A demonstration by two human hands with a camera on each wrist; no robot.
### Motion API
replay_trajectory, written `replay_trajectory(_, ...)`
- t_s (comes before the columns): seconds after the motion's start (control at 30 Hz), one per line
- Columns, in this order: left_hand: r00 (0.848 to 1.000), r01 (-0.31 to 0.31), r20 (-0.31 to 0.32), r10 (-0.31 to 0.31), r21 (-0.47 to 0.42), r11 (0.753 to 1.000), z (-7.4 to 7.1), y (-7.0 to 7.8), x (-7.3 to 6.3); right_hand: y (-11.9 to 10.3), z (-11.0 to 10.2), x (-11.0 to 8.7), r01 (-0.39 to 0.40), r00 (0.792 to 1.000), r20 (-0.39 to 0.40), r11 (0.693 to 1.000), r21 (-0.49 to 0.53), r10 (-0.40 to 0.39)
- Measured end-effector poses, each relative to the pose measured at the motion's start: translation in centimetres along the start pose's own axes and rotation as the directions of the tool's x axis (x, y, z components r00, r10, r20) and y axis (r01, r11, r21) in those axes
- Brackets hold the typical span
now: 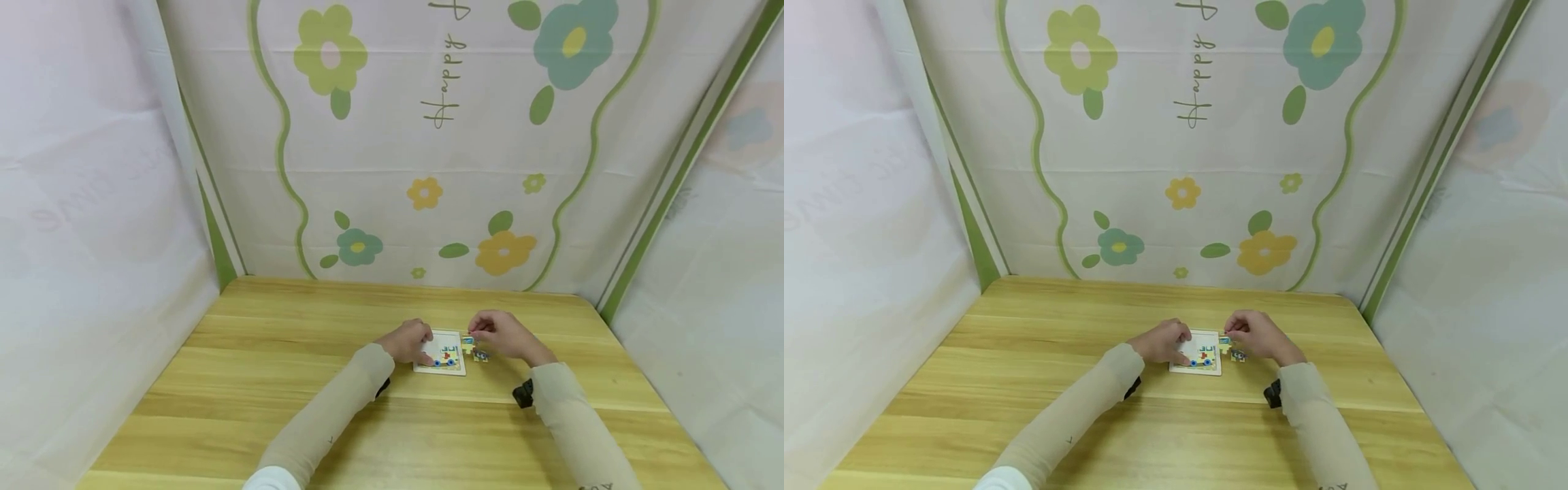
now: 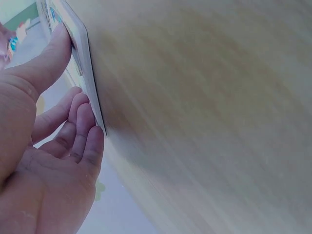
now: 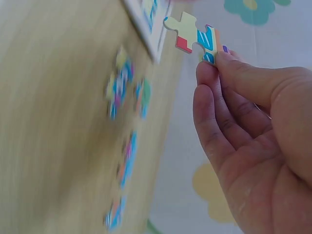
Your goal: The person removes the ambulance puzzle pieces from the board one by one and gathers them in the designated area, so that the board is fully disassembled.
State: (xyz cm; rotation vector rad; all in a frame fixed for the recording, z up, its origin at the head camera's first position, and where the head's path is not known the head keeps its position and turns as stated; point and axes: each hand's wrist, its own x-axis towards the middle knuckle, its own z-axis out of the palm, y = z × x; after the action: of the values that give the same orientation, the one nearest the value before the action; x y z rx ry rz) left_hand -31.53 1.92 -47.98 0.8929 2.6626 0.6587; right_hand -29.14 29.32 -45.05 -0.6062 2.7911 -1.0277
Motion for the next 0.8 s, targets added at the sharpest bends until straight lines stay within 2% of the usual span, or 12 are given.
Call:
replay_trajectory(0.13,1.000,0.009,0.000,-0.009,-0.009,1.000,-0.1,0.3,-0.2,1.3,-1.9,-1.5,-0.031,0.999,-0.024,0.999,-0.032,0.030)
replay_trajectory(0.33,1.000,0.020,0.000,-0.020,-0.006,1.000,-0.3,0.6,-0.4,2.9,-3.7,-3.3,-0.032,0.999,-0.046,0.998,-0.062,0.030)
replay_trajectory(0.63,1.000,0.030,0.001,-0.030,0.011,0.999,-0.2,0.7,-0.5,4.4,-3.7,-3.5,-0.064,0.998,0.017,0.998,-0.014,0.064)
replay_trajectory(0.8,0.999,0.033,-0.002,-0.033,0.028,0.999,-0.3,0.9,-0.5,4.6,-3.4,-3.2,-0.038,0.997,0.069,0.999,0.020,0.036)
